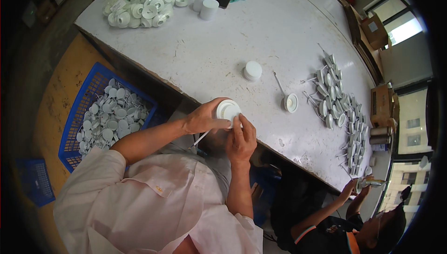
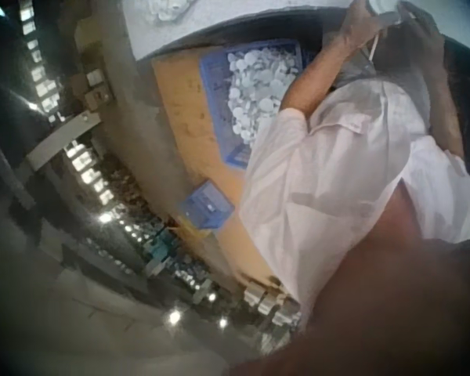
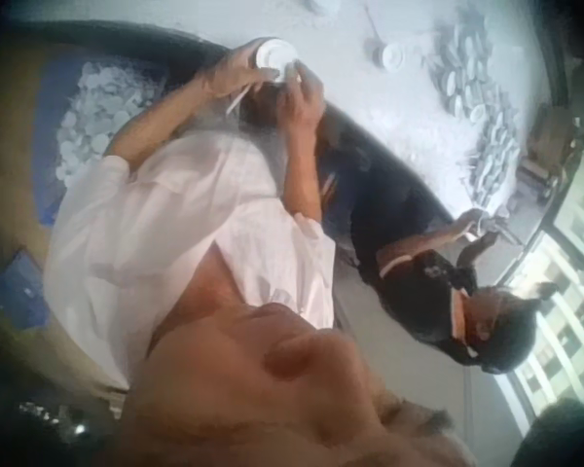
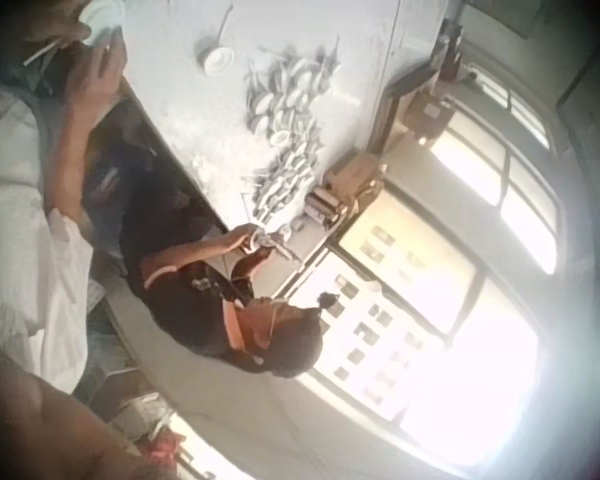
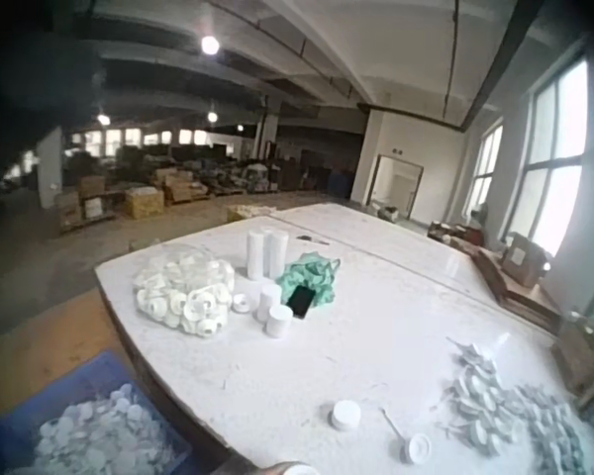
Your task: The person assembles light fixtures by taking circular covers and pressing them onto the front of small round light housings by hand.
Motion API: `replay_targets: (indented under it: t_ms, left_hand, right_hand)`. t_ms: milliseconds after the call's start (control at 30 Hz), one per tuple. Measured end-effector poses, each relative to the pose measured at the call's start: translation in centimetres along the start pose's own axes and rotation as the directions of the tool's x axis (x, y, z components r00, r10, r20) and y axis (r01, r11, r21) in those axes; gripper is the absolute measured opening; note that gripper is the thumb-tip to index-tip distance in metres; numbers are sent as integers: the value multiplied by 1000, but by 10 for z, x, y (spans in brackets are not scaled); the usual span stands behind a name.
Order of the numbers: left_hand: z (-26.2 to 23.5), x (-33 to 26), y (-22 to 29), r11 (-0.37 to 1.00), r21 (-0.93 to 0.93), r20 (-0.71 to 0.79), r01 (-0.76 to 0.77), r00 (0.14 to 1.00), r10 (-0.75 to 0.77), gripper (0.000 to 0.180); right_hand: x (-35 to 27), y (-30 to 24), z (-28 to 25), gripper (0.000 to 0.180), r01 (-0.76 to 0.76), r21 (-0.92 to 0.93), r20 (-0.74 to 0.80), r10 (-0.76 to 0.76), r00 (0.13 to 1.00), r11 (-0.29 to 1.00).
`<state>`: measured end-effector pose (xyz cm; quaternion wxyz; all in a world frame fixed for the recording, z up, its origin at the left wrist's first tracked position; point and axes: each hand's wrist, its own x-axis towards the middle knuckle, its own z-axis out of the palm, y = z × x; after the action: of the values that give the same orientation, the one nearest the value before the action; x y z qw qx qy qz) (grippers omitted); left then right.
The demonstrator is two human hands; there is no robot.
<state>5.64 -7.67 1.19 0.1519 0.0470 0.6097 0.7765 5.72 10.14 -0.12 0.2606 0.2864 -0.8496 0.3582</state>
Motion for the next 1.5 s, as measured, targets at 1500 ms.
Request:
replay_targets:
  t_ms: [1500]
  left_hand:
    - [-176,-117,-101,999,-32,-785,12,619,-33,50]
  right_hand:
    - [40,167,-21,81,-516,-223,-349,427,834,827]
